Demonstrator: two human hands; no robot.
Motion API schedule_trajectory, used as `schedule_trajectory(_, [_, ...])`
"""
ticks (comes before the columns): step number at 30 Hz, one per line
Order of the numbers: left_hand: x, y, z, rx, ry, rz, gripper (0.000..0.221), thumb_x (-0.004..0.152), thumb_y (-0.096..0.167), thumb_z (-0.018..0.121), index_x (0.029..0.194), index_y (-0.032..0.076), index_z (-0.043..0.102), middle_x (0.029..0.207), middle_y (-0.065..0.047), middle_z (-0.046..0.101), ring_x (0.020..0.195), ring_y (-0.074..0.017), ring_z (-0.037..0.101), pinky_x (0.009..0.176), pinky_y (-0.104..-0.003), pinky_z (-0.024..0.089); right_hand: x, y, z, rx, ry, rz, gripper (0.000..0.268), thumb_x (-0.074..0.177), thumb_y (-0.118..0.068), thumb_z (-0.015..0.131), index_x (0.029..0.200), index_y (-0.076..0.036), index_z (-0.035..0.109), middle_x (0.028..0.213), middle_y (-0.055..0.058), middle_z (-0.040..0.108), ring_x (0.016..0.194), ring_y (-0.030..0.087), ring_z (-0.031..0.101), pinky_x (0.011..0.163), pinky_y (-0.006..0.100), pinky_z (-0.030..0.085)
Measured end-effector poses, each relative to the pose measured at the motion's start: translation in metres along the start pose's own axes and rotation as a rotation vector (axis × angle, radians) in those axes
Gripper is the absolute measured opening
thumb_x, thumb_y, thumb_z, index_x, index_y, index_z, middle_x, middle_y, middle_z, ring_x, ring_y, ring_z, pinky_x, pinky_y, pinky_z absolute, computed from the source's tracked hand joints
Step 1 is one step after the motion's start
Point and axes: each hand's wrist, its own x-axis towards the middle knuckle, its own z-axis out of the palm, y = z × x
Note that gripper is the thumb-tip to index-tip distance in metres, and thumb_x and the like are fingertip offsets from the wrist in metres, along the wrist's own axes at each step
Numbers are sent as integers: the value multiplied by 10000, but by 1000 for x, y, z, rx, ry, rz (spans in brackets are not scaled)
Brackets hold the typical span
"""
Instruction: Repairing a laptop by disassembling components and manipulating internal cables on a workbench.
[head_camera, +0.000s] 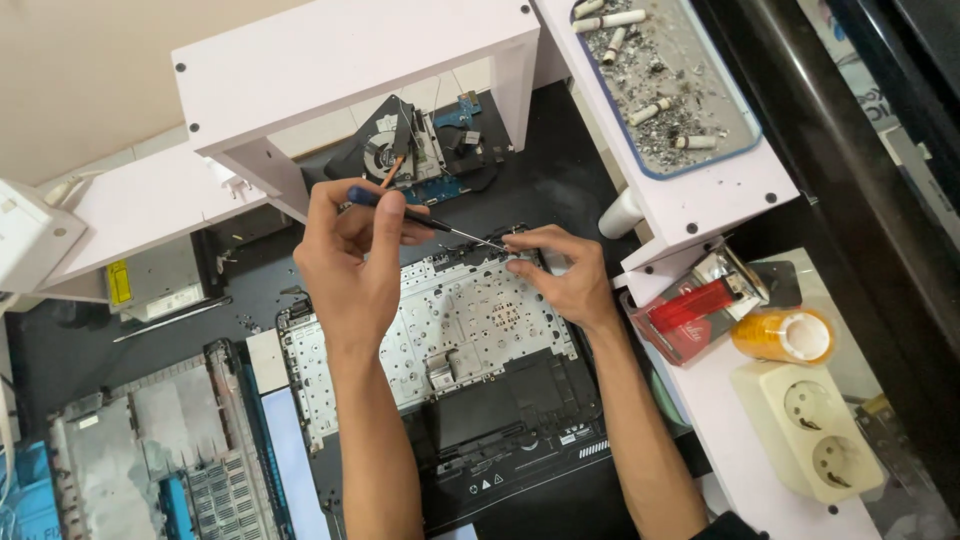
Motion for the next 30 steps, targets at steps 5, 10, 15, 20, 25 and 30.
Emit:
schedule_trajectory(5, [2, -11, 2, -31, -16, -13, 156, 1075, 87, 641, 1119, -31, 550, 937, -165, 770, 809, -176, 774, 719, -290, 633, -3, 17, 1, 30, 19, 3, 253, 815, -2, 843, 1062, -17, 785, 1031, 101, 774, 963, 166, 735, 877, 277, 573])
schedule_trajectory(10, [3, -13, -2, -42, -16, -15, 162, 1083, 104, 628, 1132, -27, 546, 947, -163, 774, 813, -174, 776, 729, -290, 640, -4, 16, 2, 52, 30, 30, 203, 827, -11, 840, 1024, -15, 793, 1003, 104, 777, 924, 160, 741, 845, 274, 587])
schedule_trajectory(15, [3, -14, -2, -10, -16, -10, 158, 1088, 99, 628, 1135, -29, 549, 939, -170, 773, 816, -183, 777, 733, -293, 632, -3, 16, 1, 23, 38, 24, 183, 821, -26, 848, 997, -20, 796, 994, 106, 780, 926, 161, 748, 850, 277, 593])
schedule_trajectory(20, [3, -14, 2, -35, -24, -14, 153, 1086, 95, 618, 1138, -27, 541, 946, -168, 773, 817, -180, 776, 732, -295, 638, -4, 24, 1, 24, 63, 36, 174, 824, -26, 848, 991, -21, 800, 989, 104, 782, 931, 161, 745, 852, 275, 591])
schedule_trajectory(25, [0, -11, 2, -92, -85, 14, 146, 1092, 77, 622, 1145, -23, 527, 1005, -165, 772, 885, -173, 761, 803, -300, 644, -3, 22, 1, 5, 113, 36, 176, 835, -19, 846, 1005, -16, 799, 979, 104, 779, 940, 163, 739, 854, 272, 580])
schedule_trajectory(30, [-4, -5, 8, -34, -107, 25, 153, 1070, 67, 659, 1129, -14, 543, 1000, -142, 777, 883, -169, 762, 799, -282, 624, -4, 24, 2, 27, 141, 39, 193, 864, -24, 830, 1053, -29, 792, 1030, 99, 777, 968, 157, 742, 873, 273, 592])
